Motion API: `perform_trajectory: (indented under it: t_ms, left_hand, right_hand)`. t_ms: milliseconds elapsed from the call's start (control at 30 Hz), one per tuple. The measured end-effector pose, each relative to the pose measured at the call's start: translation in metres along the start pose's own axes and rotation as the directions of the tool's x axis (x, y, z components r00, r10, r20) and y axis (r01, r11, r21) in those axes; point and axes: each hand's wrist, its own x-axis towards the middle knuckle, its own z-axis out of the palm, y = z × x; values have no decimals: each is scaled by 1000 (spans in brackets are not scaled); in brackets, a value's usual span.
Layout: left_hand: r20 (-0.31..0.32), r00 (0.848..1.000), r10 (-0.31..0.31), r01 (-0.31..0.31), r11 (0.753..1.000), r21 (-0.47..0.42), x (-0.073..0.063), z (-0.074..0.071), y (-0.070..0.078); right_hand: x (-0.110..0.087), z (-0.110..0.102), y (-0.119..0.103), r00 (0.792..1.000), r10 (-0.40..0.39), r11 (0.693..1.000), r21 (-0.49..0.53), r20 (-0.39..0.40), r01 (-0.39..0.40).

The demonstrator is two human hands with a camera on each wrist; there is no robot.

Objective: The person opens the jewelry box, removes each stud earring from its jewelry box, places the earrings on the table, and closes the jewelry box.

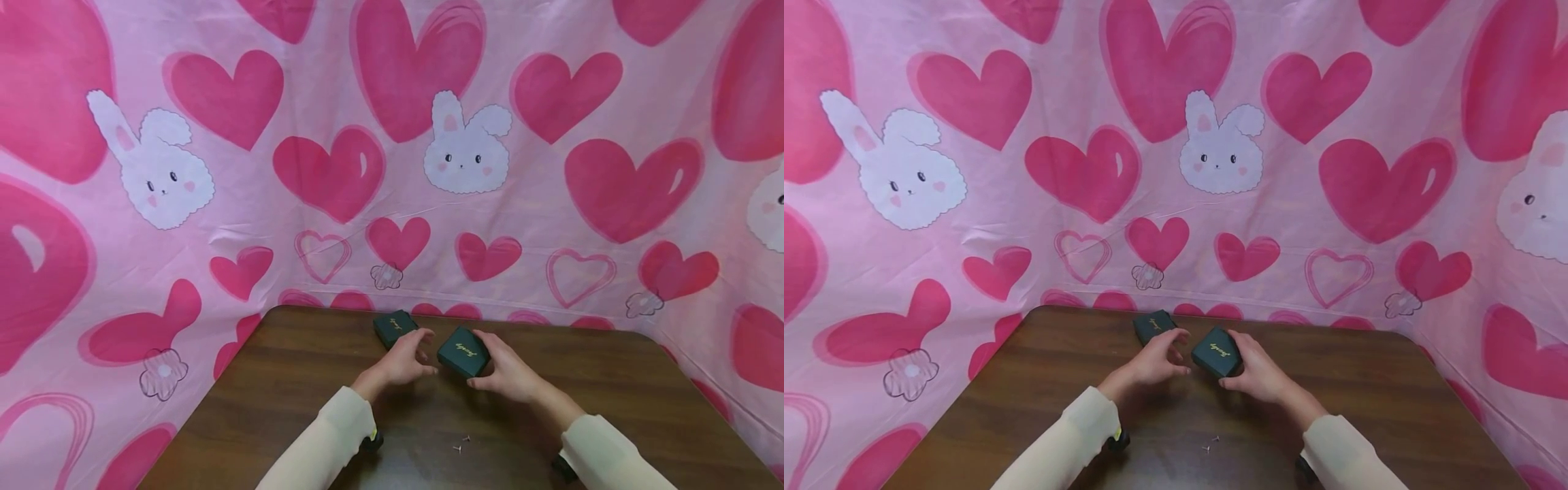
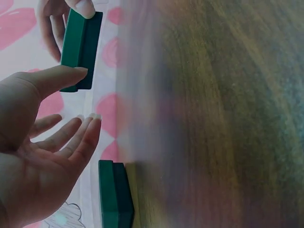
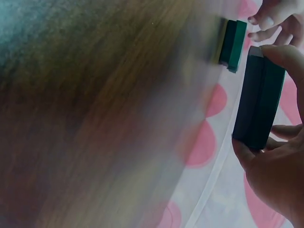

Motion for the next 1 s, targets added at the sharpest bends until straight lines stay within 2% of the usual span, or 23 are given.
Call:
perform_trajectory:
  t_ms: [267, 367, 667, 900, 1000]
  left_hand:
    - [79, 997, 0, 7, 996, -93, -2, 8, 3]
    - [103, 995, -11, 21, 995, -95, -2, 10, 2]
    - [163, 987, 6, -16, 998, 57, -4, 16, -4]
    - [203, 979, 16, -48, 987, 156, -6, 19, -7]
    - [208, 978, 12, -47, 985, 166, -7, 21, -7]
  right_hand:
    - [-4, 3, -1, 994, -69, 997, -18, 83, 71]
    - [-5, 4, -1, 989, -77, 997, 3, 127, 77]
    - [-5, 8, -1, 966, -92, 995, 64, 241, 79]
    - [-7, 13, 0, 956, -141, 990, 33, 258, 138]
    - [-7, 14, 2, 950, -152, 988, 17, 272, 153]
